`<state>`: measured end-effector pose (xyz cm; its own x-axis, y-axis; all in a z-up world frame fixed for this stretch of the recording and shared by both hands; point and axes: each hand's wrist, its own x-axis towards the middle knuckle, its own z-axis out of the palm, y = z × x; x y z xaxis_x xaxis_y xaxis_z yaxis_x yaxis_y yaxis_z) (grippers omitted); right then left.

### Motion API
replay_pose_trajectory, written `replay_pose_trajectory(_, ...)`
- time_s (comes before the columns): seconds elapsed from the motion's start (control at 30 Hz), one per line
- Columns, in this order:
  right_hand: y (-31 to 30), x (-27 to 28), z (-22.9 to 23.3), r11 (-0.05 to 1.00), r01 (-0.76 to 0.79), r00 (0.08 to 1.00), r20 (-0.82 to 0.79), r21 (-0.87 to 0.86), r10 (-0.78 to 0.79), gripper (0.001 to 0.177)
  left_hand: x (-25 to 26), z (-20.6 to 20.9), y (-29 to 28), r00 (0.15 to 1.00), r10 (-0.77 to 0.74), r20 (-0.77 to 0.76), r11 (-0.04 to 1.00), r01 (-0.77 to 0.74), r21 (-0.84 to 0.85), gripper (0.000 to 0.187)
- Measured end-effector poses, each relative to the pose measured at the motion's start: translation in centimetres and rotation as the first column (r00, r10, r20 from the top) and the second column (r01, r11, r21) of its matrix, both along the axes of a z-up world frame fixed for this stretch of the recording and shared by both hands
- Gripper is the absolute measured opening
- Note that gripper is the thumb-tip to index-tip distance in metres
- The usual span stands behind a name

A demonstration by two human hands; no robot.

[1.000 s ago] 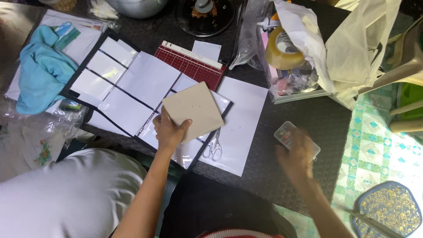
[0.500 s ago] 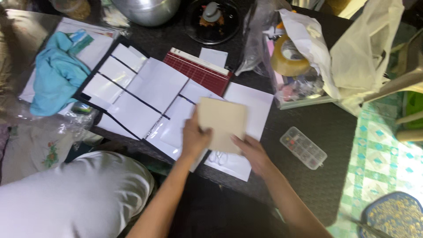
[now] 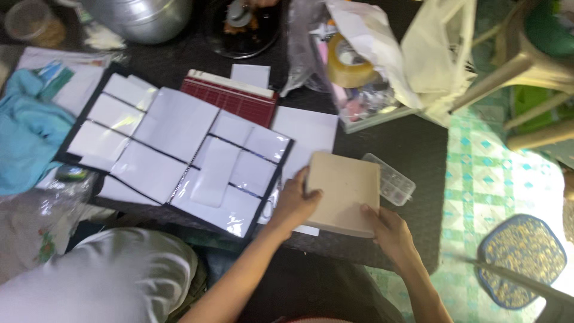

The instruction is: The person assembles a photo album by hand-sewing clear plastic sleeves to a black backing sheet, then uses scissors to trim excess thread. The person retrieves tape and a small box from a bag, applies tape to the album, and wipes the surface with a cloth. The person places a printed photograph into one of the sleeves.

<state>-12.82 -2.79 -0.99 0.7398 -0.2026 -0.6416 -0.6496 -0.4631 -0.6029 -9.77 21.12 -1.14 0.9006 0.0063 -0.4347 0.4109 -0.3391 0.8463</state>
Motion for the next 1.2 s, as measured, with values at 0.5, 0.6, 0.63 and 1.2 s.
replay_pose_trajectory(0.5,-13.4,7.7,-3.7,0.923,0.334,0.932,0.082,0.191,-0.354,0.064,0.4,-1.4,0.5,0.962,-0.262,-0.071,0.869,0.268,0.416,0.079)
replay_pose_trajectory(0.6,-12.1,6.4,-5.0,0.978,0.174,0.916,0.346,0.117,-0.204,0.07,-1.7,-3.5,-0.3,0.952,-0.245,-0.181,0.893,0.295,0.34,0.093)
replay_pose_trajectory(0.63,-10.7,4.9,-5.3,0.99,0.06,0.81,0.586,-0.128,0.027,0.078,-2.6,-3.9,-0.3,0.97,-0.223,-0.092,0.91,0.241,0.338,0.09)
replay_pose_trajectory(1.2,-1.7,1.6,0.3,0.661,-0.304,0.381,0.548,-0.686,0.744,0.035,-3.7,-1.4,-4.9,0.768,-0.64,0.039,0.577,0.446,0.684,0.078)
